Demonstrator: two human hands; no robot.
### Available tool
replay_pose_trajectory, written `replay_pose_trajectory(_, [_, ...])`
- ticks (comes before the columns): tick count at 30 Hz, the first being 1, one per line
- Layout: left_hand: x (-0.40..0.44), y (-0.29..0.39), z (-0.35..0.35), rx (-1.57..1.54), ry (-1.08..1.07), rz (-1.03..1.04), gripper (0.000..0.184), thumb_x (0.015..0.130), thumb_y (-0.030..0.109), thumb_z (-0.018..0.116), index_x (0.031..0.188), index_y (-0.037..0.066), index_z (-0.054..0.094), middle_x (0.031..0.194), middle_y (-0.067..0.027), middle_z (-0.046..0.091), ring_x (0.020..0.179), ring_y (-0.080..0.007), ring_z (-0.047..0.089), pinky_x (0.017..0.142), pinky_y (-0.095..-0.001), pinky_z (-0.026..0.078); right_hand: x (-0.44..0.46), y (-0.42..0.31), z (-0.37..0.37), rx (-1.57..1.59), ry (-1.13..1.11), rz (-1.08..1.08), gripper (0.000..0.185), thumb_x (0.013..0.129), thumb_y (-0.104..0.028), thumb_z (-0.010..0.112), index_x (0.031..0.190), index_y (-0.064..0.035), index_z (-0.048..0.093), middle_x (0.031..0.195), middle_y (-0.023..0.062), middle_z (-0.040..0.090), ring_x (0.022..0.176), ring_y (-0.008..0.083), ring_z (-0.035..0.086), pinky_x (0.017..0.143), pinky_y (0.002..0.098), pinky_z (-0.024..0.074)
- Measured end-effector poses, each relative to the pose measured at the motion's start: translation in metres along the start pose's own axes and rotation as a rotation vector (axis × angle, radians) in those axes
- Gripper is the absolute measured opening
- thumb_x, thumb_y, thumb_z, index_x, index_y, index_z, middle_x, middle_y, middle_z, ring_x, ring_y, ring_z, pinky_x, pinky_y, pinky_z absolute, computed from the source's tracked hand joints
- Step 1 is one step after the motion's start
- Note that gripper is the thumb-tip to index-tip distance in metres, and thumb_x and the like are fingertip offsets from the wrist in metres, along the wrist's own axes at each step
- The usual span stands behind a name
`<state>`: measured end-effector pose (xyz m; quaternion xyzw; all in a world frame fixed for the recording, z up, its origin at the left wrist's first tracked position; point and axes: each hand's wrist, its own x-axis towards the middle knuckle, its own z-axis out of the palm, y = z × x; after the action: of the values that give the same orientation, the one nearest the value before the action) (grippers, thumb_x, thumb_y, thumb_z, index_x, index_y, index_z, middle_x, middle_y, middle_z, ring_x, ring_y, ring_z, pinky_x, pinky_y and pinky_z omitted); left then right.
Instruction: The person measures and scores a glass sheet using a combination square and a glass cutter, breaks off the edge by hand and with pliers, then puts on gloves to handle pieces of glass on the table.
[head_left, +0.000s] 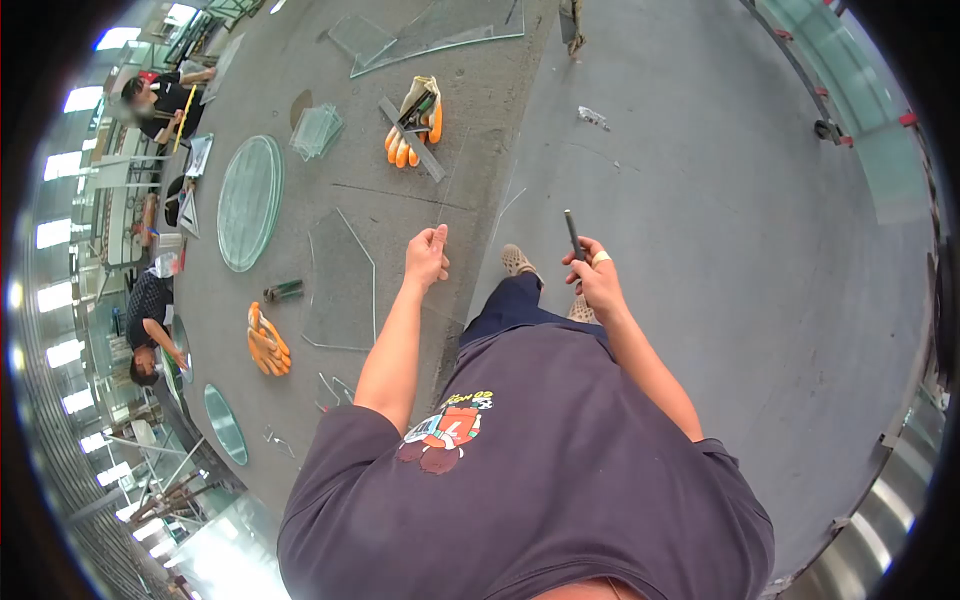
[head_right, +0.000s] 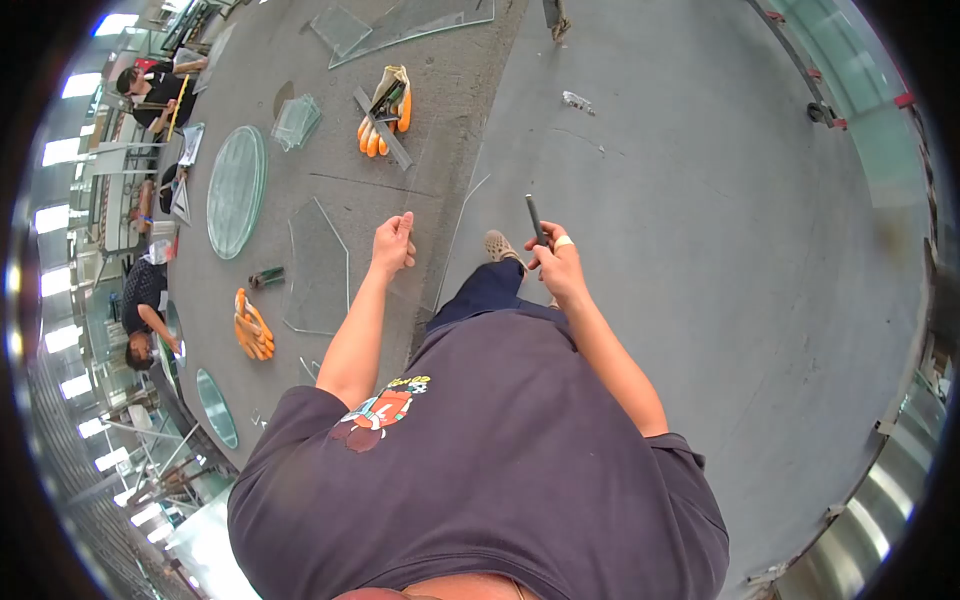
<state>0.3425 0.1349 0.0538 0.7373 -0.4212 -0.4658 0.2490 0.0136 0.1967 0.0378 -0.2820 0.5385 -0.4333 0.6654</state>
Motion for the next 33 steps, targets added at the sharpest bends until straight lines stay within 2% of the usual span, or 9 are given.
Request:
replay_pose_trajectory(3, [0.007,-0.001,-0.013,0.024,-0.023,-0.026,0.051,0.101,0.057,0.059,0.087,0.008,0.058,0.055,-0.0029,0.056,0.039,-0.0127,0.053,0.035,-0.0269,0.036,0.017,0.011,0.014,0.063,0.008,0.097,0.031,0.093,-0.010,0.062,0.122,0.0004,0.059,0.090,0.0064,0.068,0.058,0.0071,0.056,0.048,0.0217,0.0406])
replay_pose_trajectory(4, [0.007,-0.001,-0.017,0.022,-0.021,-0.024,0.051,0.101,0.055,0.060,0.087,0.007,0.059,0.056,-0.0031,0.056,0.040,-0.0129,0.054,0.035,-0.0273,0.038,0.018,0.011,0.030,0.099,0.083,0.115,0.029,0.091,-0.017,0.072,0.113,-0.0011,0.062,0.081,0.0044,0.066,0.051,0.0060,0.051,0.044,0.0223,0.0387])
replay_pose_trajectory(7, [0.016,-0.008,-0.022,0.027,-0.011,0.044,0.051,0.101,0.055,0.060,0.086,0.006,0.061,0.056,-0.0037,0.057,0.041,-0.0131,0.056,0.036,-0.0277,0.039,0.028,0.027,0.073,0.224,0.148,0.123,0.030,0.089,-0.022,0.080,0.101,-0.0035,0.060,0.079,0.0039,0.066,0.050,0.0061,0.050,0.043,0.0226,0.0383])
replay_pose_trajectory(11, [0.023,-0.023,-0.021,0.062,0.019,0.086,0.054,0.102,0.056,0.058,0.085,0.005,0.061,0.053,-0.0056,0.056,0.040,-0.0149,0.057,0.040,-0.0305,0.043,0.045,0.050,0.120,0.180,0.182,0.115,0.036,0.085,-0.022,0.086,0.088,-0.0078,0.053,0.082,0.0059,0.070,0.057,0.0067,0.055,0.048,0.0235,0.0433])
replay_pose_trajectory(14, [0.005,0.002,-0.020,0.239,0.079,0.056,0.048,0.102,0.050,0.060,0.091,0.003,0.062,0.062,-0.0115,0.063,0.055,-0.0249,0.067,0.055,-0.0392,0.054,0.056,0.067,0.148,0.041,0.275,-0.039,0.036,0.085,-0.013,0.085,0.085,-0.0099,0.049,0.086,0.0085,0.072,0.070,0.0099,0.063,0.057,0.0265,0.0495])
replay_pose_trajectory(17, [0.007,-0.004,-0.030,0.711,0.268,0.311,0.041,0.102,0.044,0.060,0.104,0.004,0.063,0.091,-0.0194,0.070,0.081,-0.0369,0.071,0.077,-0.0485,0.056,0.056,0.068,0.159,0.188,0.263,0.003,0.035,0.086,-0.009,0.082,0.084,-0.0105,0.046,0.086,0.0084,0.071,0.072,0.0122,0.066,0.059,0.0273,0.0513])
replay_pose_trajectory(20, [-0.001,0.018,-0.040,0.730,0.330,0.305,0.035,0.100,0.035,0.062,0.121,0.007,0.062,0.122,-0.0218,0.063,0.110,-0.0420,0.063,0.092,-0.0515,0.051,0.057,0.062,0.164,0.202,0.216,0.023,0.035,0.086,-0.005,0.079,0.083,-0.0112,0.045,0.087,0.0085,0.070,0.073,0.0139,0.067,0.061,0.0284,0.0530])
replay_pose_trajectory(27, [0.096,0.089,-0.050,0.929,0.053,1.191,0.038,0.097,0.020,0.062,0.134,0.012,0.059,0.140,-0.0118,0.058,0.134,-0.0355,0.051,0.112,-0.0449,0.043,0.064,0.059,0.171,0.235,0.307,0.090,0.031,0.086,-0.002,0.077,0.085,-0.0106,0.046,0.082,0.0058,0.067,0.068,0.0132,0.065,0.058,0.0295,0.0526])
replay_pose_trajectory(33, [0.160,0.077,-0.112,1.272,-0.164,1.189,0.040,0.099,0.018,0.057,0.139,0.015,0.059,0.147,-0.0072,0.056,0.141,-0.0300,0.048,0.117,-0.0441,0.039,0.083,0.049,0.156,0.060,0.377,0.005,0.032,0.086,-0.001,0.076,0.085,-0.0094,0.046,0.079,0.0057,0.064,0.060,0.0117,0.058,0.049,0.0288,0.0441])
